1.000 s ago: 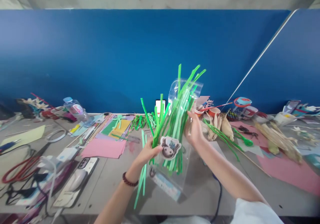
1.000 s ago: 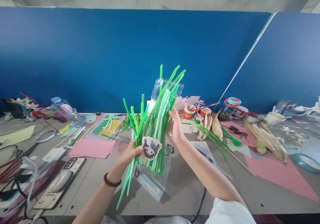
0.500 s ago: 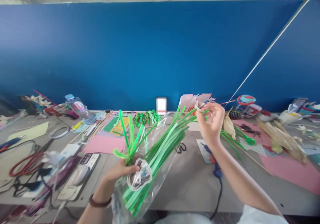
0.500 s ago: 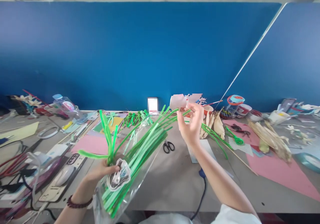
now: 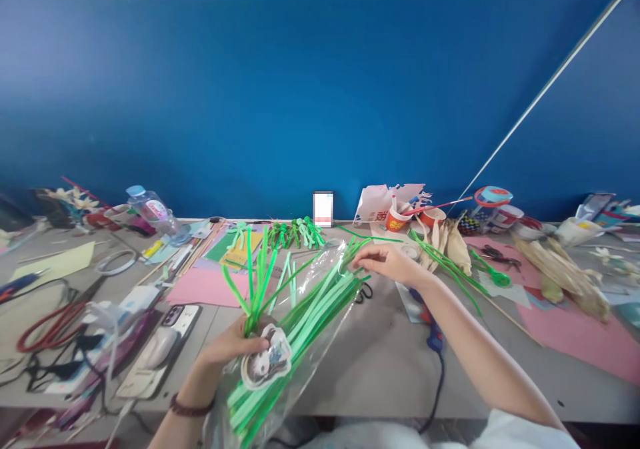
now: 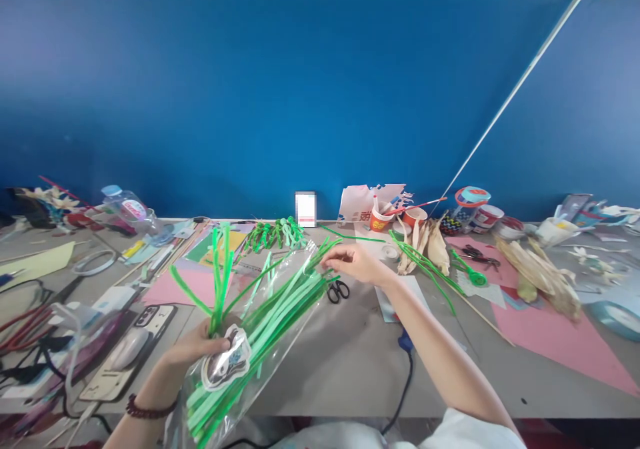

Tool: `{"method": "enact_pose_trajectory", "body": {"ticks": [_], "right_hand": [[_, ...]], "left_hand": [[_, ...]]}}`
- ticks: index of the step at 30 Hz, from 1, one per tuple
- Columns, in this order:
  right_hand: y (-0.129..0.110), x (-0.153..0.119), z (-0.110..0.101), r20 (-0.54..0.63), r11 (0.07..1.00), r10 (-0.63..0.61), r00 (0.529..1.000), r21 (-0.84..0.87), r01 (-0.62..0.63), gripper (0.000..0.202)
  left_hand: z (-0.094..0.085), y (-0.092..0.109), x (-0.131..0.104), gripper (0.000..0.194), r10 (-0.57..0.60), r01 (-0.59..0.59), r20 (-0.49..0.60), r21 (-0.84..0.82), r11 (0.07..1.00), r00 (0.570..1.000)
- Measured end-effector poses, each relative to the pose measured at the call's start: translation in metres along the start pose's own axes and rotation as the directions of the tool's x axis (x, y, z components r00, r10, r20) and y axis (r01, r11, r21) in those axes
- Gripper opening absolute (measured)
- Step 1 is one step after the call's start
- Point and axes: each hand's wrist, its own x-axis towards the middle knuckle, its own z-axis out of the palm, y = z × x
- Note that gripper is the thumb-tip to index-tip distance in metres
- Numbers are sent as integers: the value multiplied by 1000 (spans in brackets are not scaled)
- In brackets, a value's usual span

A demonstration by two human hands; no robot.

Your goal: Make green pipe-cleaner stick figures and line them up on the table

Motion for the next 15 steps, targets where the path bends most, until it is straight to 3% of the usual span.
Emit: {"method": "enact_pose_trajectory", "body": {"ticks": [4, 9, 12, 15], "right_hand": [[16, 6, -6, -35, 997, 43, 998, 70, -41, 25], [20, 3, -9, 179, 958, 118, 977, 237, -159, 28], [13, 0, -8, 338, 955, 109, 935, 227, -193, 29], [10, -1, -4, 369, 973, 94, 925, 162, -163, 34]], "left_hand": [[0, 1, 0, 38, -18, 18, -23, -7, 1000, 1000], [-3, 1, 2, 39, -25, 24, 14, 18, 1000, 1000], [-5, 1, 2, 38, -19, 18, 29, 29, 999, 999], [-5, 1, 1, 37, -17, 14, 82, 33, 999, 996]]}}
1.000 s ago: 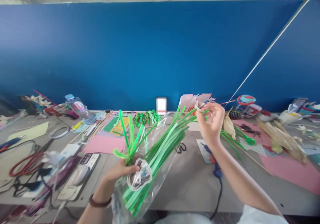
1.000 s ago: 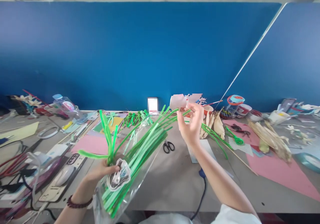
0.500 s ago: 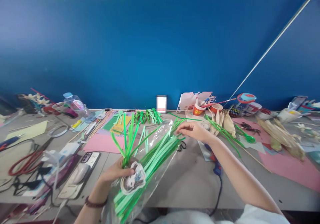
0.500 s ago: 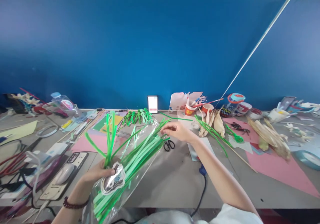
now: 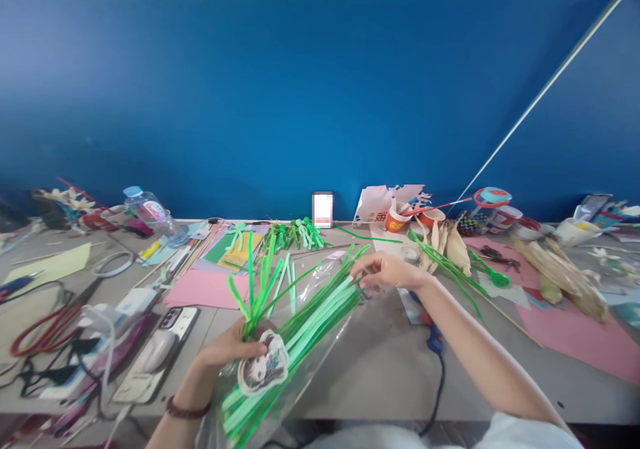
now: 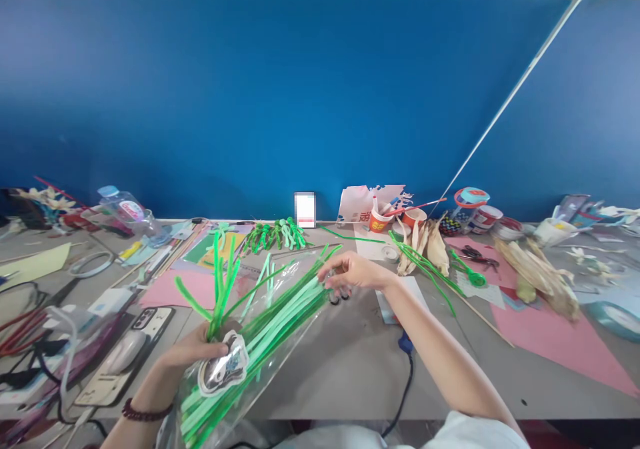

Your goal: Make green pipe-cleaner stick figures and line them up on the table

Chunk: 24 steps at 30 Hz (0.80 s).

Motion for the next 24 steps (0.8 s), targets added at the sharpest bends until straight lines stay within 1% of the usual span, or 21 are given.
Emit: {"method": "enact_pose_trajectory", "body": {"ticks": [2, 5, 9, 14, 17, 19, 21, 24], "right_hand": [[1, 2, 3, -34, 992, -66, 997, -111, 62, 34], [0, 5, 10, -68, 935, -183, 981, -320, 152, 32], [-6, 6, 17, -67, 842, -229, 971, -515, 163, 27], [-6, 7, 23, -12, 742, -293, 956, -634, 219, 18], [-3, 8, 28, -7, 650, -336, 942, -725, 227, 10], [-2, 9, 30, -8, 610, -351, 936, -761, 222, 8], [-5, 8, 31, 17, 617, -355, 935, -747, 248, 10], [-10, 7, 29, 22, 671, -348, 937, -692, 266, 15]], "left_hand": [[1, 1, -1, 37, 7, -7, 11, -5, 1000, 1000], [2, 3, -1, 36, 16, -16, 1, -10, 1000, 1000], [2, 5, 0, 37, -1, 1, 2, -8, 1000, 1000], [0, 2, 0, 36, 31, -31, 13, -17, 999, 999], [0, 0, 0, 38, 7, -6, 15, -12, 1000, 1000], [0, 0, 1, 39, 0, 0, 12, -6, 1000, 1000], [1, 2, 1, 39, 7, -7, 14, 2, 1000, 1000], [2, 4, 2, 36, 16, -16, 19, 10, 1000, 1000]]}}
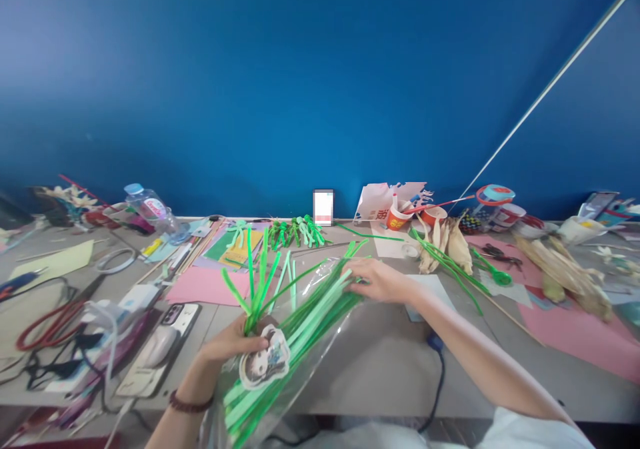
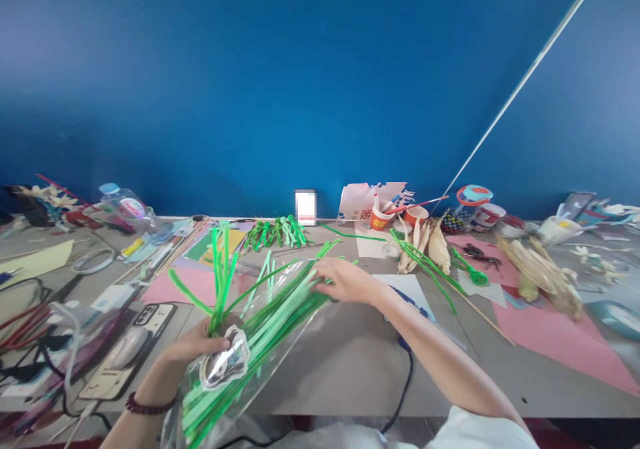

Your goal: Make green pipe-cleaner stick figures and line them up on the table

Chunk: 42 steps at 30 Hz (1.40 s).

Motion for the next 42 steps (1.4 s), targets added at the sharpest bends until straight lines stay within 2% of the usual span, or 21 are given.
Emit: {"method": "enact_pose_trajectory", "body": {"ticks": [4, 7, 14, 19, 23, 26, 30, 33, 36, 40, 42], "right_hand": [[7, -3, -5, -74, 981, 155, 985, 132, -144, 21], [13, -5, -4, -96, 939, 227, 969, 286, -192, 25], [8, -4, -7, -9, 879, 156, 988, 457, -135, 48], [9, -3, -7, -16, 851, 124, 992, 516, -98, 29], [13, -3, -3, -84, 799, 183, 979, 594, -98, 27], [10, -2, -3, -75, 800, 181, 981, 591, -103, 32], [8, -1, -3, -77, 751, 156, 985, 656, -68, 20], [11, -2, -2, -94, 697, 195, 976, 714, -70, 17], [20, -5, -2, -130, 630, 309, 942, 770, -101, 17], [33, -9, -3, -233, 521, 483, 844, 851, -63, 20], [34, -9, -1, -229, 461, 521, 822, 886, -45, 23]], "left_hand": [[0, -1, -1, 35, 16, -16, -7, -6, 1000, 1000], [-1, -5, -1, 35, 26, -27, -32, -27, 999, 999], [-2, -10, 0, 35, 25, -25, 5, -47, 999, 1000], [1, -10, 2, 34, 15, -13, 30, -42, 999, 999], [1, -12, 1, 34, 34, -33, 6, -57, 998, 999], [1, -11, 0, 35, 20, -19, 18, -55, 998, 1000], [3, -6, -1, 35, 12, -12, 32, -25, 1000, 999], [3, -5, -3, 35, 7, -6, 26, -39, 999, 1000], [-2, -12, -12, 34, -13, 13, 3, -63, 998, 1000], [-10, -24, -27, 40, -34, 24, -90, -107, 994, 995], [-10, -28, -30, 40, -34, 22, -114, -110, 994, 993]]}}
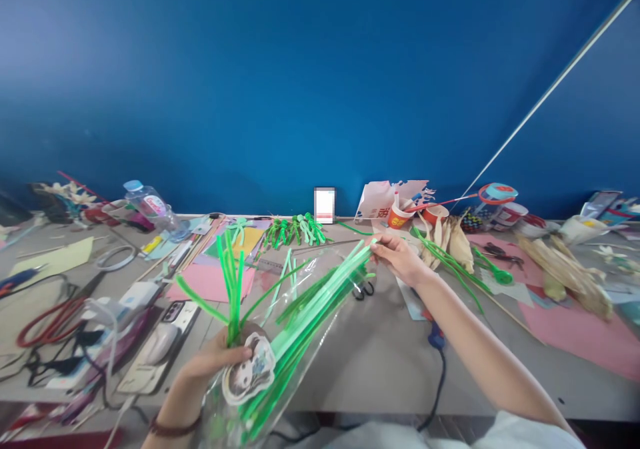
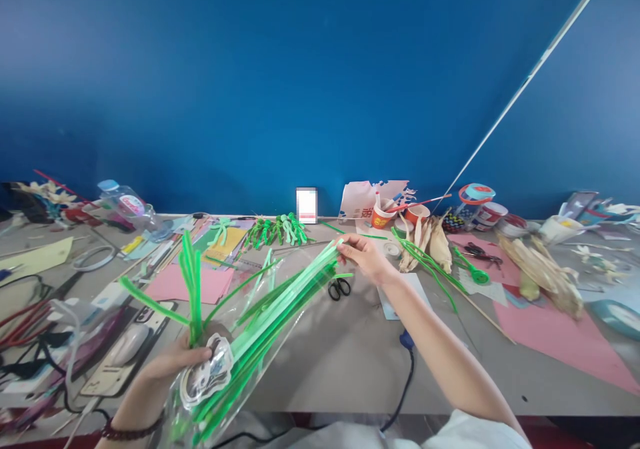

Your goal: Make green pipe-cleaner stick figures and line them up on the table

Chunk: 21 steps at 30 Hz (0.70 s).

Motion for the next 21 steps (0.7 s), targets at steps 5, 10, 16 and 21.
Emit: {"method": "enact_pose_trajectory", "body": {"ticks": [5, 10, 16, 21], "right_hand": [[2, 2, 23, 47, 993, 51, 998, 107, -56, 25], [5, 3, 40, 96, 995, 34, 995, 85, -42, 25], [11, 0, 56, 136, 998, 28, 990, 47, -35, 26], [8, 4, 74, 163, 998, -4, 987, 61, -6, 29]], "left_hand": [[11, 6, 5, 44, -50, 41, 93, 97, 994, 994], [20, 25, 7, 60, -32, 1, 164, 183, 983, 986], [26, 30, 29, 76, -85, 81, 417, 27, 996, 905], [36, 21, 57, 66, -32, 64, 422, -61, 996, 906]]}}
